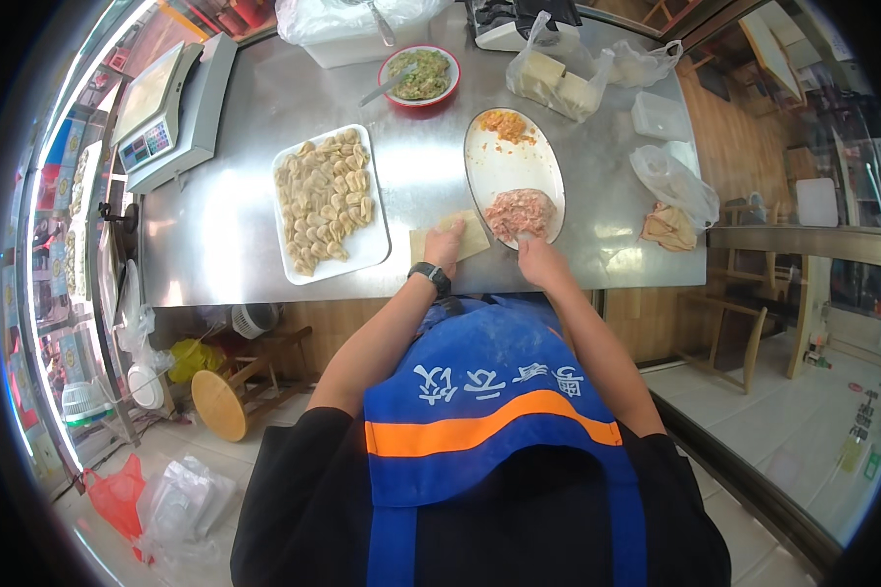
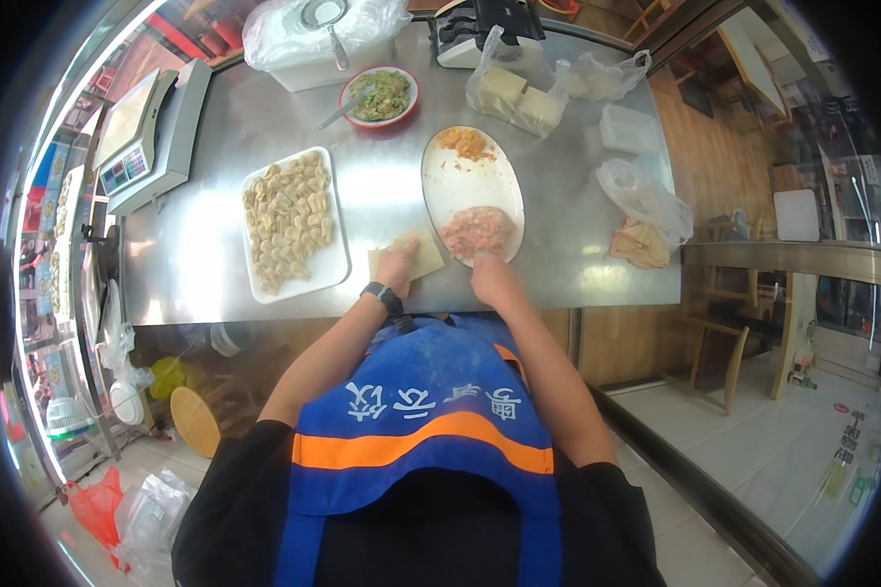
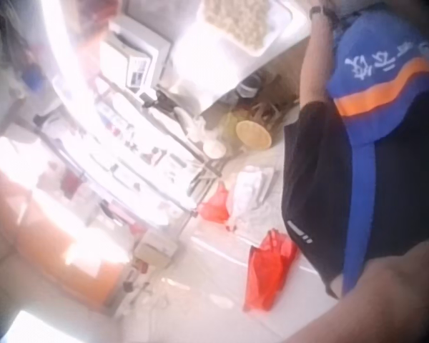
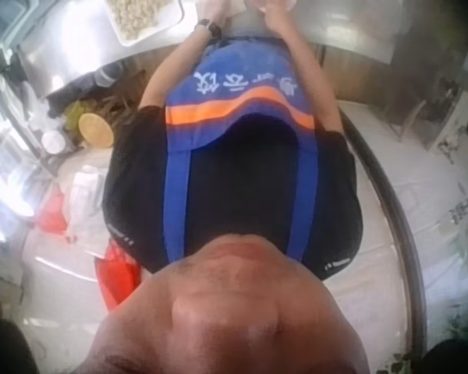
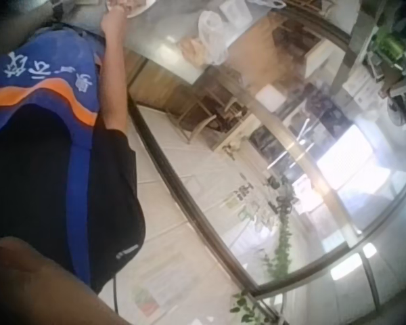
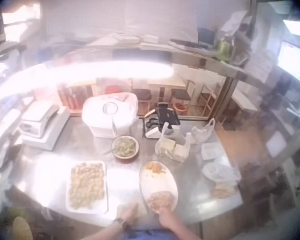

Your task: The person scoops meat filling onto square dough wrappers, folds them into dumplings, and places them on a tray. The process is continuous and repetitive, with the person working at a stainless steel counter in a commercial kitchen setting.

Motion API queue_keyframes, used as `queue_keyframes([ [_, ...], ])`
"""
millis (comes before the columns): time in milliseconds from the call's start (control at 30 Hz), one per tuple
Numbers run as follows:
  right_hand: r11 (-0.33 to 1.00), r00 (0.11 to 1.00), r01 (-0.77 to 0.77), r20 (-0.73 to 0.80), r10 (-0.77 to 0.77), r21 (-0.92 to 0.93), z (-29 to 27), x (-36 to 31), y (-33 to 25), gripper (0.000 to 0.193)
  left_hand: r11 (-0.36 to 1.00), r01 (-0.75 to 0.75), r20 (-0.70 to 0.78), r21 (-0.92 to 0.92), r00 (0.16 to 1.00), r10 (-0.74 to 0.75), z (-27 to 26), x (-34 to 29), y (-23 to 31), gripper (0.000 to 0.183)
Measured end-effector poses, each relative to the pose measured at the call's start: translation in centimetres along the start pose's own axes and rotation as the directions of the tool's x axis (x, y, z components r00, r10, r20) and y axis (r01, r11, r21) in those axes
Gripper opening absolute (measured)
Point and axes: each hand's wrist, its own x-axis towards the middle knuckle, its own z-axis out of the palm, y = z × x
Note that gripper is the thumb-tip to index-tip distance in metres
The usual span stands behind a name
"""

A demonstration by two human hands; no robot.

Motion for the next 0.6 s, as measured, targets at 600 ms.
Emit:
queue_keyframes([
  [600, 0.896, 0.975, 0.221, -0.080, -0.206, 0.385, 3.0, -0.6, 3.1, 0.041, 0.947, 0.250, -0.090, -0.202, 0.958, -0.272, 2.7, 2.0, -4.6, 0.066],
])
